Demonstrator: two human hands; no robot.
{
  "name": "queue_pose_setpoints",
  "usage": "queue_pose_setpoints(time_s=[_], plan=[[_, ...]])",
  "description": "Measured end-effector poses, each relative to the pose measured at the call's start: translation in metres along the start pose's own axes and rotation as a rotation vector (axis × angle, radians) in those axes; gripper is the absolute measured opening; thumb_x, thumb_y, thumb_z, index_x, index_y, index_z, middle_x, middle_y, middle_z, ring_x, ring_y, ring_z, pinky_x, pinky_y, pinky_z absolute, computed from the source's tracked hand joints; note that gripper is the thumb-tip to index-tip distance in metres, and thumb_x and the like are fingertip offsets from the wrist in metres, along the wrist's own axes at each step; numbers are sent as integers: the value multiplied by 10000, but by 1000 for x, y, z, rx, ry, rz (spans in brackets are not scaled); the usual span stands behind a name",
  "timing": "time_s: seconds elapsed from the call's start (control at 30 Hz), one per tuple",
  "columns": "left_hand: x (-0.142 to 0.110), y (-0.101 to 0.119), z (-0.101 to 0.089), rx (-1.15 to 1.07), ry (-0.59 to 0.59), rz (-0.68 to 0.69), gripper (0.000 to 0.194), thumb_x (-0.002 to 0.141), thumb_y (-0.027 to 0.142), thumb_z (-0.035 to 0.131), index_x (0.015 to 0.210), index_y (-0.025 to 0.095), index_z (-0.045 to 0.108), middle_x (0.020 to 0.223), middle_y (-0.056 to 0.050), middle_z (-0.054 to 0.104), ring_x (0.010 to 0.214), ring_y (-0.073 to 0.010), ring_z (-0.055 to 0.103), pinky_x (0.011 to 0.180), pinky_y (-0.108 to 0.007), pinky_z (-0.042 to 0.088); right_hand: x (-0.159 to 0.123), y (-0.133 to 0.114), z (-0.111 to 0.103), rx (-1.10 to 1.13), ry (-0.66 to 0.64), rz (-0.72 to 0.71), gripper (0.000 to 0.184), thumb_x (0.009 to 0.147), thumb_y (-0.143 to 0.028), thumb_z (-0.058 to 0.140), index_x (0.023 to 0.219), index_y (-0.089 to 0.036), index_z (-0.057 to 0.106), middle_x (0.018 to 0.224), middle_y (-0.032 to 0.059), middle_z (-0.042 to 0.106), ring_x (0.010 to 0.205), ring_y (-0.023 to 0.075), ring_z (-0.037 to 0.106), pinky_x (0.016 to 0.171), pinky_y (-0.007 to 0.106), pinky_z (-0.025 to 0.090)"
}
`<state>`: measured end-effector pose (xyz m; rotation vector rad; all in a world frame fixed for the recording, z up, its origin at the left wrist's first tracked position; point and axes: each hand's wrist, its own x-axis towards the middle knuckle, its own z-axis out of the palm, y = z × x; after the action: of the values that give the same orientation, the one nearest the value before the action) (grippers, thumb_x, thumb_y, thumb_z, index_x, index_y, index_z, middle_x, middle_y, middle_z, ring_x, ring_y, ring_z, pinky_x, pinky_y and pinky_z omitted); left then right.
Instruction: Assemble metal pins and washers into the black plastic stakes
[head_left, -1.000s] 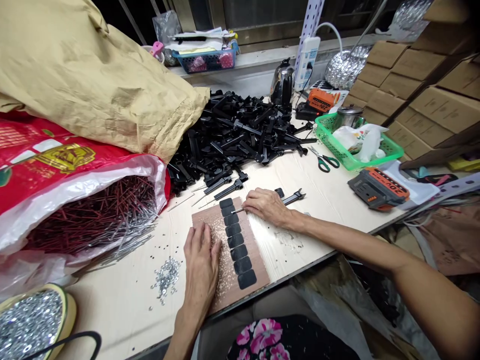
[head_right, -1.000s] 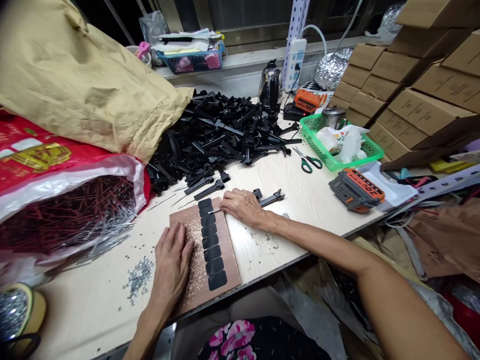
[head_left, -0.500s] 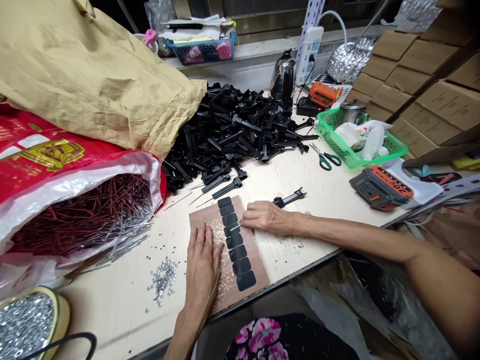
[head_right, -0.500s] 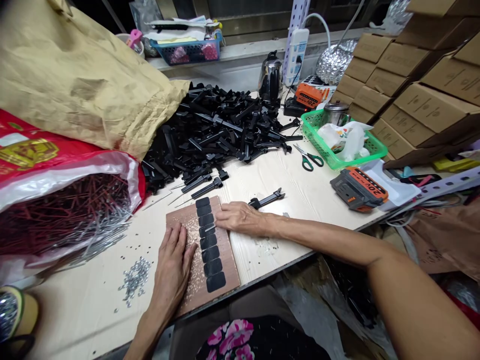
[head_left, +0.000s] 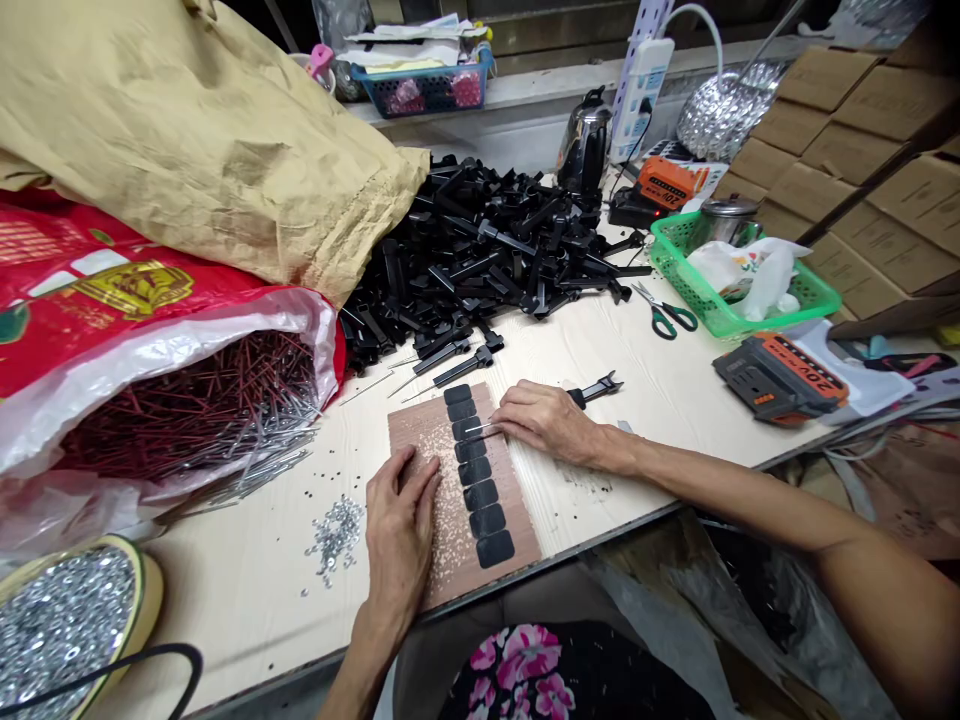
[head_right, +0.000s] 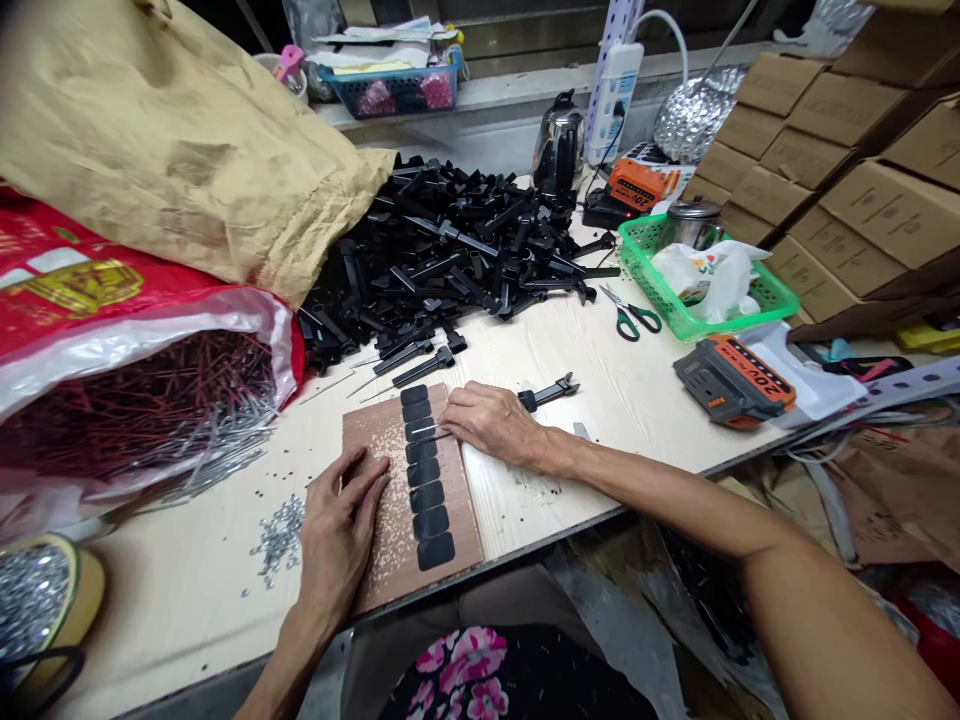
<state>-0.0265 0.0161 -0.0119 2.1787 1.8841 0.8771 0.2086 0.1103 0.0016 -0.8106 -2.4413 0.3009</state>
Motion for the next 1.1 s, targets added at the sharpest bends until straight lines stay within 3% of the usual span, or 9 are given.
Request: queue_pose_setpoints(time_s=[0.1,0.23,0.47,0.77,0.97,1.1], plan=[[1,2,-3,93,25,59,194,893,273,518,968,178,670,1041,-119,601,997,-256,520,888,-427,449,-1,-12,-4,-5,-2,17,233,965,-229,443,909,-147,654,873,60,630,833,168,542,729,288,464],[2,2,-4,103,-24,68,168,899,270,500,919,179,639,897,-91,594,876,-242,494,805,-393,443,-1,-26,-5,-7,4,40,215,959,-229,450,925,-156,649,881,68,617,832,172,542,712,290,467],[-2,-4,-14,-15,42,-27,292,925,315,440,1080,171,642,911,-85,573,873,-222,534,798,-369,456,-2,-42,-4,52,21,131,196,955,-217,450,961,-154,635,903,65,614,839,163,561,745,290,487],[-8,-9,-13,93,-36,55,284,930,327,426,1011,219,676,859,-70,594,821,-205,529,699,-317,447,-1,-57,7,106,28,127,155,934,-207,491,982,-167,633,923,65,630,871,163,589,763,281,503],[-2,-6,-18,203,-122,116,216,935,280,404,876,194,592,863,-72,589,842,-225,523,689,-327,434,-3,-67,9,113,39,165,147,928,-199,495,962,-175,637,918,56,629,875,161,590,772,278,500],[1,-6,-18,194,-176,92,199,939,258,376,892,185,555,887,-78,558,857,-234,513,715,-348,444,-3,-71,13,129,32,202,144,924,-193,496,963,-175,634,911,49,621,868,159,588,750,270,499]])
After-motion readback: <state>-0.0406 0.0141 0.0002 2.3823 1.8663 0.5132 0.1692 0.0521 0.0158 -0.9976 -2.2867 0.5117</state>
